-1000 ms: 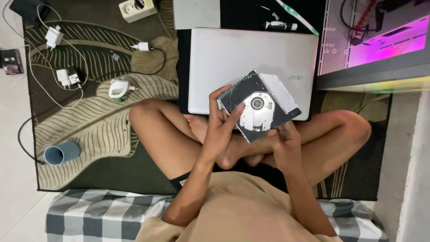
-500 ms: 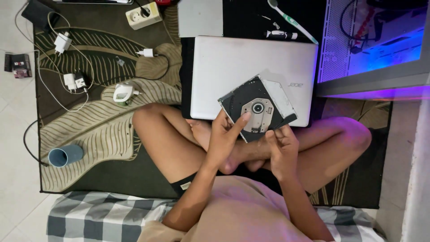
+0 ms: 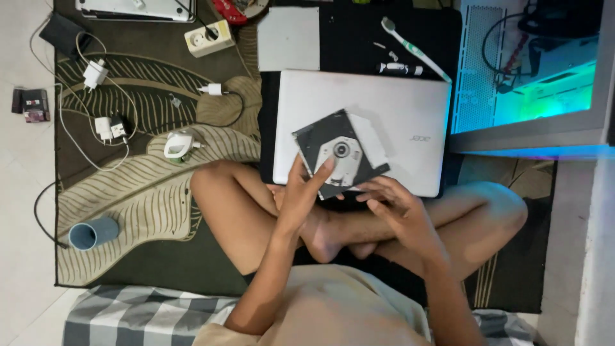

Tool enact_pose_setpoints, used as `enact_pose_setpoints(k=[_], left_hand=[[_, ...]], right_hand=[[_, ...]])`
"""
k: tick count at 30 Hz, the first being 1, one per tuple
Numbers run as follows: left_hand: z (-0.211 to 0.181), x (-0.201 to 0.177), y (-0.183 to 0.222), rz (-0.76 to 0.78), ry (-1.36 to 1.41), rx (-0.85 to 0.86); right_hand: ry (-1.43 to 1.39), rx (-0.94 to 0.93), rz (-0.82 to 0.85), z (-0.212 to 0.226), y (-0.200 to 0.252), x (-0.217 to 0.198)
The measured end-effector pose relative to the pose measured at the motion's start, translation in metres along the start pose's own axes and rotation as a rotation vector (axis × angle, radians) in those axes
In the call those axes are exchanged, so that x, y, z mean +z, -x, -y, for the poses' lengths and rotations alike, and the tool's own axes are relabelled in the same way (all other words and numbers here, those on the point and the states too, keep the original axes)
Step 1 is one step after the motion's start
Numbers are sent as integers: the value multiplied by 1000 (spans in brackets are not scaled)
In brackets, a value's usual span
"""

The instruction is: Concluding work on a CD drive by cleaning connectors with a brush, connecting ribbon cables, and using a screwdriver to secure parts.

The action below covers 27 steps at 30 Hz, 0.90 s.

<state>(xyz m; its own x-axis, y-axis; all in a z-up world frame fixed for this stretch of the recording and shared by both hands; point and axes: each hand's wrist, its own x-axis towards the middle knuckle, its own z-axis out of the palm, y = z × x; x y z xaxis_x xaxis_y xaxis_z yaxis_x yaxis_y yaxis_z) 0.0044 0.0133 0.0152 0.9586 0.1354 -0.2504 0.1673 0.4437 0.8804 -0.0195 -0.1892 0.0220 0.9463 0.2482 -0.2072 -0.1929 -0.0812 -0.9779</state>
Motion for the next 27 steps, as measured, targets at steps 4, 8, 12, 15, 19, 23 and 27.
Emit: enact_pose_setpoints(k=[4,8,12,15,19,23,27], left_hand=[[-2,-16,-31,-33,-4,-33],[-13,-20,-49,26,-95,15],[-12,-23,-59,42,-308,99],[4,-26,-63,2,-334,111],[-6,-19,-56,38,-435,83],[-6,-21,-57,37,-518,119],[-10,-19,-57,46,-533,107]], right_hand=[[231,-117,-59,1,-40,-33],[330,-266,-204,12,-83,-64],[438,-386,-238,21,-140,-79],[495,-481,-201,19,-180,-82],[604,-469,-130,51,-215,-65],[583,-623,-56,71,-239,-42],[644,-682,-43,70,-246,-42]])
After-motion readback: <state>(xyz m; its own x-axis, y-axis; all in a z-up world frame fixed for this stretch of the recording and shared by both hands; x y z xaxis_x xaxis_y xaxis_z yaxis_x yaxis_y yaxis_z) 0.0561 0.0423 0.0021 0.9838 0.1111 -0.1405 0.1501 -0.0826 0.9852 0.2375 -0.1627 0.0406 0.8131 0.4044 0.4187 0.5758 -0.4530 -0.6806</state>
